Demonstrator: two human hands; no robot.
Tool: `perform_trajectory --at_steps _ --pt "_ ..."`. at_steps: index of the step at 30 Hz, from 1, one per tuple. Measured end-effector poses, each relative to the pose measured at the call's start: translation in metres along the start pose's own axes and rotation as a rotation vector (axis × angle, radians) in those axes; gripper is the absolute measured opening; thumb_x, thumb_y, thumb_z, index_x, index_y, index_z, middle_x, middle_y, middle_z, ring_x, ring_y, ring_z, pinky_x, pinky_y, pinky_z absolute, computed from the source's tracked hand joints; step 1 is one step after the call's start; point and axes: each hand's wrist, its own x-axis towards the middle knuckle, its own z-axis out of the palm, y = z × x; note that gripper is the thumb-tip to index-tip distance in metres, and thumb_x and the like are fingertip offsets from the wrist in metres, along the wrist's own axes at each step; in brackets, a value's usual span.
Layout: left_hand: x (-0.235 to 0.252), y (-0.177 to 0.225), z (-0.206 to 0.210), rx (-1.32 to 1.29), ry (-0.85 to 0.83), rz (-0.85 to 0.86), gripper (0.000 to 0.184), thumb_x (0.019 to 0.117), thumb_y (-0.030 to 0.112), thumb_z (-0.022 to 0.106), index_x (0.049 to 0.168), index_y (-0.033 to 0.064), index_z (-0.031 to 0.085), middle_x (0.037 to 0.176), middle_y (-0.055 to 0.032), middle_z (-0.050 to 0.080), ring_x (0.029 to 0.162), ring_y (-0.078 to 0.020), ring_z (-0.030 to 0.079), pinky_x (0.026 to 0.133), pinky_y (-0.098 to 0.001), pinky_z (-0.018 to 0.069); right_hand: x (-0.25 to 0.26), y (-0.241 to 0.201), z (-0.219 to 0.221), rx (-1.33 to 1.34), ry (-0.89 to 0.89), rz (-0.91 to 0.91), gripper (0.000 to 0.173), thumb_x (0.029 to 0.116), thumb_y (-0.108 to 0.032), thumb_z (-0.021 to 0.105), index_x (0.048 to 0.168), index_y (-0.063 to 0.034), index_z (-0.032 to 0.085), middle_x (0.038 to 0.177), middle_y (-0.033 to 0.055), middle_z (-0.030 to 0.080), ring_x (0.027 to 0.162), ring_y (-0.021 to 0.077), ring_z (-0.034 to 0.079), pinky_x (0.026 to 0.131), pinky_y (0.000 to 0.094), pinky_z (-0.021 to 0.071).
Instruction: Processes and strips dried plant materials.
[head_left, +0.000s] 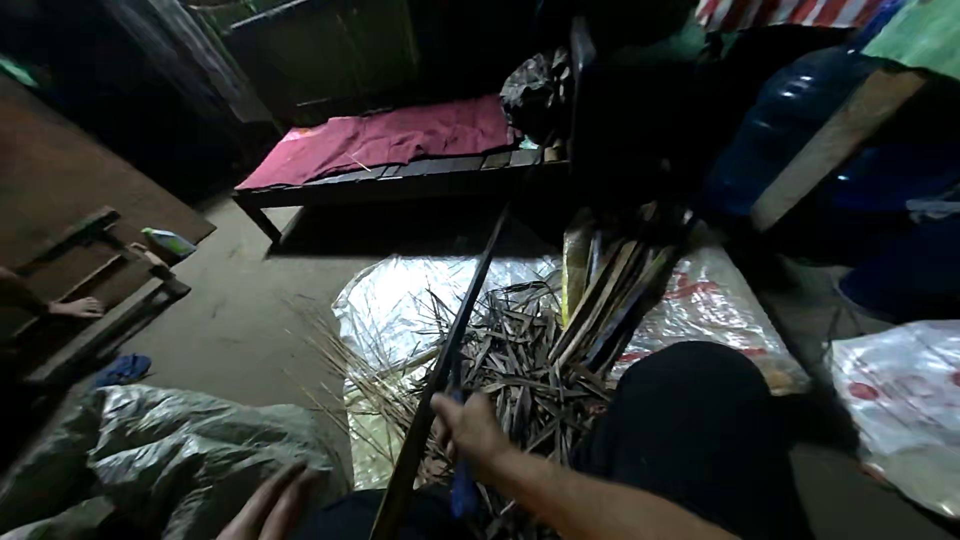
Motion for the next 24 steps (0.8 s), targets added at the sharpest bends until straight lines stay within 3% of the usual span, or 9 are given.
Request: perform_trajectory --at_steps 1,4,8,11,14,16,18,21,24 --pt "0.020 0.013 0.008 -0.041 -0.011 -0.019 0.044 0.1096 0.024 0.040 0.142 -0.0047 0.050 0.125 -0.0155 0.066 0.109 -0.0168 0.067 0.095 -0.0376 0.0552 -0.015 0.012 0.014 -0.016 -0.067 0.022 0.019 0.1077 -0.015 0.055 0.110 0.0038 0.057 0.061 -0.0012 0.055 0.048 0.0061 0.052 0.048 0.0217 0.0470" --pt "0.077 0.038 0.039 -0.268 -0.202 -0.106 0.044 0.1122 0.029 0.032 0.144 0.0027 0.049 0.118 -0.0111 0.070 0.104 -0.0202 0.070 0.089 -0.0393 0.0578 -0.042 0.046 0.033 -0.058 -0.232 0.012 0.017 0.1070 -0.012 0.053 0.111 0.0042 0.058 0.063 0.0000 0.058 0.050 0.0058 0.055 0.050 0.0220 0.0492" --pt "0.115 0.053 0.078 -0.467 -0.462 -0.089 0.043 0.1124 0.027 0.026 0.140 0.0061 0.050 0.107 -0.0086 0.072 0.093 -0.0192 0.072 0.080 -0.0354 0.0603 -0.051 0.062 0.029 -0.083 -0.263 -0.046 0.014 0.1015 -0.005 0.055 0.106 0.0036 0.065 0.067 0.0007 0.060 0.052 0.0054 0.054 0.051 0.0238 0.0492" --pt "0.120 0.050 0.100 -0.605 -0.489 -0.034 0.029 0.1090 0.014 0.036 0.123 0.0033 0.058 0.087 -0.0021 0.069 0.075 -0.0118 0.068 0.070 -0.0282 0.0594 -0.048 0.066 0.014 -0.166 -0.294 -0.038 0.014 0.1017 -0.006 0.056 0.109 0.0033 0.064 0.072 0.0024 0.061 0.057 0.0073 0.056 0.055 0.0264 0.0504" --pt "0.118 0.044 0.111 -0.648 -0.433 -0.130 0.023 0.1093 0.008 0.039 0.117 0.0011 0.059 0.079 -0.0016 0.065 0.064 -0.0091 0.064 0.061 -0.0236 0.0573 -0.042 0.078 -0.011 -0.369 -0.272 -0.309 0.027 0.1038 -0.014 0.053 0.107 0.0081 0.068 0.077 0.0114 0.065 0.063 0.0152 0.061 0.063 0.0346 0.0538" --pt "0.115 0.037 0.113 -0.665 -0.387 -0.215 0.020 0.1099 0.008 0.040 0.115 0.0011 0.058 0.077 -0.0025 0.064 0.059 -0.0088 0.062 0.055 -0.0217 0.0552 -0.029 0.077 -0.027 -0.393 -0.203 -0.482 0.042 0.1051 -0.023 0.047 0.120 0.0113 0.064 0.074 0.0110 0.063 0.060 0.0163 0.057 0.062 0.0376 0.0525" --pt "0.105 0.031 0.116 -0.678 -0.357 -0.269 0.019 0.1098 0.007 0.041 0.114 0.0013 0.058 0.075 -0.0027 0.063 0.055 -0.0079 0.061 0.051 -0.0205 0.0535 -0.009 0.056 -0.041 -0.364 -0.130 -0.499 0.052 0.1074 -0.029 0.035 0.136 0.0102 0.052 0.072 0.0004 0.056 0.058 0.0075 0.050 0.058 0.0298 0.0485" --pt "0.086 0.026 0.123 -0.653 -0.331 -0.310 0.018 0.1091 0.006 0.042 0.115 0.0004 0.058 0.074 -0.0034 0.065 0.053 -0.0077 0.061 0.049 -0.0204 0.0532 0.012 0.017 -0.051 -0.341 -0.055 -0.356 0.051 0.1126 -0.027 0.025 0.149 0.0058 0.038 0.077 0.0003 0.053 0.059 0.0071 0.047 0.057 0.0263 0.0439" --pt "0.072 0.021 0.132 -0.630 -0.324 -0.319 0.017 0.1086 0.005 0.044 0.115 -0.0014 0.058 0.074 -0.0049 0.067 0.053 -0.0095 0.063 0.050 -0.0223 0.0547 0.020 0.006 -0.048 -0.305 -0.061 -0.273 0.047 0.1137 -0.021 0.030 0.155 0.0020 0.034 0.081 0.0025 0.053 0.061 0.0085 0.049 0.058 0.0254 0.0455"
